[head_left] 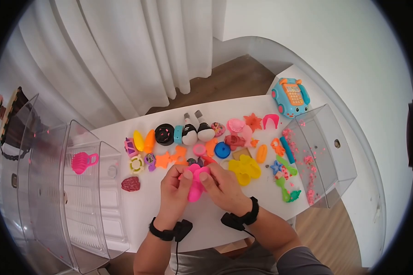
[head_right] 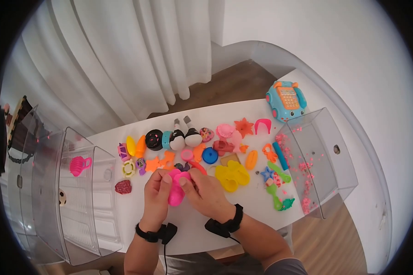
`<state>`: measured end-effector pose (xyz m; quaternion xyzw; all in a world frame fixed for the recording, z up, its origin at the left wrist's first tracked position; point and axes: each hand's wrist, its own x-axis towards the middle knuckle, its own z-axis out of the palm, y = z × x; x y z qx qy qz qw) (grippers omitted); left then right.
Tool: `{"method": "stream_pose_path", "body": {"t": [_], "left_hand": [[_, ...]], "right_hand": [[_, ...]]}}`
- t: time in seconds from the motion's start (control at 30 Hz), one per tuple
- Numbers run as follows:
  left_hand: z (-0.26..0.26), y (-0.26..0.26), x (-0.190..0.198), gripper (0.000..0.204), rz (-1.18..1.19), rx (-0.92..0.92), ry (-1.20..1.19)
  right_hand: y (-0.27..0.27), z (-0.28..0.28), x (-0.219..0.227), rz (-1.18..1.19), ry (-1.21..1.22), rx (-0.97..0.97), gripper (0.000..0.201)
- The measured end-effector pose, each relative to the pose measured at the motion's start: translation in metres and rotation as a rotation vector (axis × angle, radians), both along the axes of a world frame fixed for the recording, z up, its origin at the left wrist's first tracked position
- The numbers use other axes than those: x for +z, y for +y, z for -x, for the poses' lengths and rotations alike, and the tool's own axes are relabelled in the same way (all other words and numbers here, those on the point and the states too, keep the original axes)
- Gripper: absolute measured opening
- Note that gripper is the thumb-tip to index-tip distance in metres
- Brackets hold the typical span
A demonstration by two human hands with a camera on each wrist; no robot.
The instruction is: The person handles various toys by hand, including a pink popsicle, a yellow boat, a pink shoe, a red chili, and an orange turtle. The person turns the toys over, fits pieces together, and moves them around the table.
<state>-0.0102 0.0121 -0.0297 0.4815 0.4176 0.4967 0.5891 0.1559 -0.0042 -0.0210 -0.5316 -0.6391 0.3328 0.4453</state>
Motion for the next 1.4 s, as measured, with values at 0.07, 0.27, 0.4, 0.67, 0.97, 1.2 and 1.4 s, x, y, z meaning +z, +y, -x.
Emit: {"method": "stream_pose_path", "body": {"t": [0.07, 0.27, 0.4, 0.67, 0.97, 1.2, 1.4], "left_hand": [[0.001, 0.003, -0.005, 0.024, -0.036, 0.099, 0.024], [0.008, 0.0, 0.011, 0.025, 0.031, 0.127, -0.093], [0.003, -0.001, 0.01, 0.022, -0.002, 0.101, -0.014], [-0.004, -0.005, 0.006, 0.016, 0.032, -0.033, 0.038], [-0.002, 0.0, -0.003, 0.02, 0.043, 0.025, -0.03], [0.003, 0.0, 0.002, 0.024, 0.199, -0.074, -0.084], [0.01, 0.003, 0.008, 0.025, 0.12, 0.191, -0.117]], "right_hand": [[0.0, 0.0, 0.001, -0.007, 0.014, -0.017, 0.032], [0.003, -0.008, -0.005, 0.093, 0.228, -0.098, 0.033], [0.001, -0.004, -0.002, 0.014, 0.074, -0.021, 0.034], [-0.002, -0.003, -0.002, 0.103, 0.146, 0.038, 0.036], [0.001, -0.001, -0.002, 0.055, -0.019, 0.041, 0.033], [0.003, 0.0, -0.007, 0.028, 0.132, -0.044, 0.029], [0.002, -0.007, -0.005, 0.108, 0.311, -0.093, 0.028]]}}
